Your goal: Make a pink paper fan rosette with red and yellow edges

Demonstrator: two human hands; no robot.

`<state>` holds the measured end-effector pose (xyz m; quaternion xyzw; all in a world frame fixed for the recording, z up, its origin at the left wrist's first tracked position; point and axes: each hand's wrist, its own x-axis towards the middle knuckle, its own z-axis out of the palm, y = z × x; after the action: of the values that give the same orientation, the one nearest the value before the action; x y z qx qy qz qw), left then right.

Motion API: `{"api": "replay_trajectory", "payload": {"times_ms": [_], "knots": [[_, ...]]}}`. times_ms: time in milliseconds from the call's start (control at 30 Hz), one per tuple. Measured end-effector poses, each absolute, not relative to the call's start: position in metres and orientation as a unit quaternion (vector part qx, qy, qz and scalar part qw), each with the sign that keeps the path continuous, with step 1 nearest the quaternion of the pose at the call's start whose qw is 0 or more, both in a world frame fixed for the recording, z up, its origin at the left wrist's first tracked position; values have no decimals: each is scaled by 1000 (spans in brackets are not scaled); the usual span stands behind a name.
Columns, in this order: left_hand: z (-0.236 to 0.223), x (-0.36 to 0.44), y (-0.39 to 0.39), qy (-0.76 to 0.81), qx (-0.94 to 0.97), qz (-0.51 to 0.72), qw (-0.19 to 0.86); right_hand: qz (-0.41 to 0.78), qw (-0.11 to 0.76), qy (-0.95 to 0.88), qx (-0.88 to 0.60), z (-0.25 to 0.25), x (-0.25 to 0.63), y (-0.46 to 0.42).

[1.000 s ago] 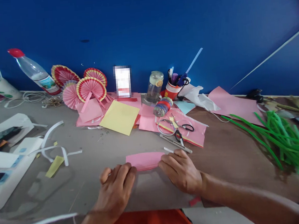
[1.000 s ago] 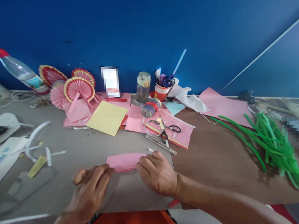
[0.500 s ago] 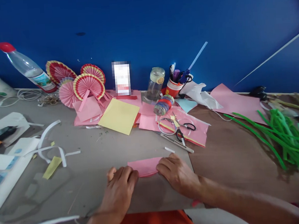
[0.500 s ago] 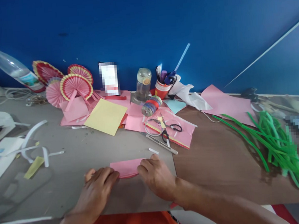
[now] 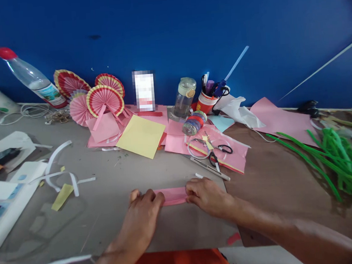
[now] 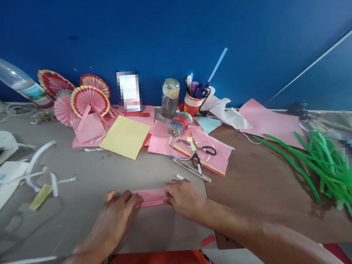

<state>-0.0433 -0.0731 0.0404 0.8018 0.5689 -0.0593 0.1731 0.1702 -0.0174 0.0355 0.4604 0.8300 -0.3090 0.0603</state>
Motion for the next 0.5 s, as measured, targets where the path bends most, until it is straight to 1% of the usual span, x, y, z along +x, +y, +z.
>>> {"api": "replay_trajectory", "payload": {"times_ms": [133, 267, 367, 500], "knots": [[44, -41, -71, 555, 809, -100, 167, -226, 91, 865, 438, 37, 169, -25], [37, -41, -74, 558, 817, -86, 114, -137, 71, 887, 435, 34, 168, -36], [29, -44, -78, 552, 828, -52, 85, -123, 52, 897, 421, 31, 168, -39], [20, -49, -84, 540, 839, -6, 60, -101, 52, 927, 357, 27, 174, -38]]}}
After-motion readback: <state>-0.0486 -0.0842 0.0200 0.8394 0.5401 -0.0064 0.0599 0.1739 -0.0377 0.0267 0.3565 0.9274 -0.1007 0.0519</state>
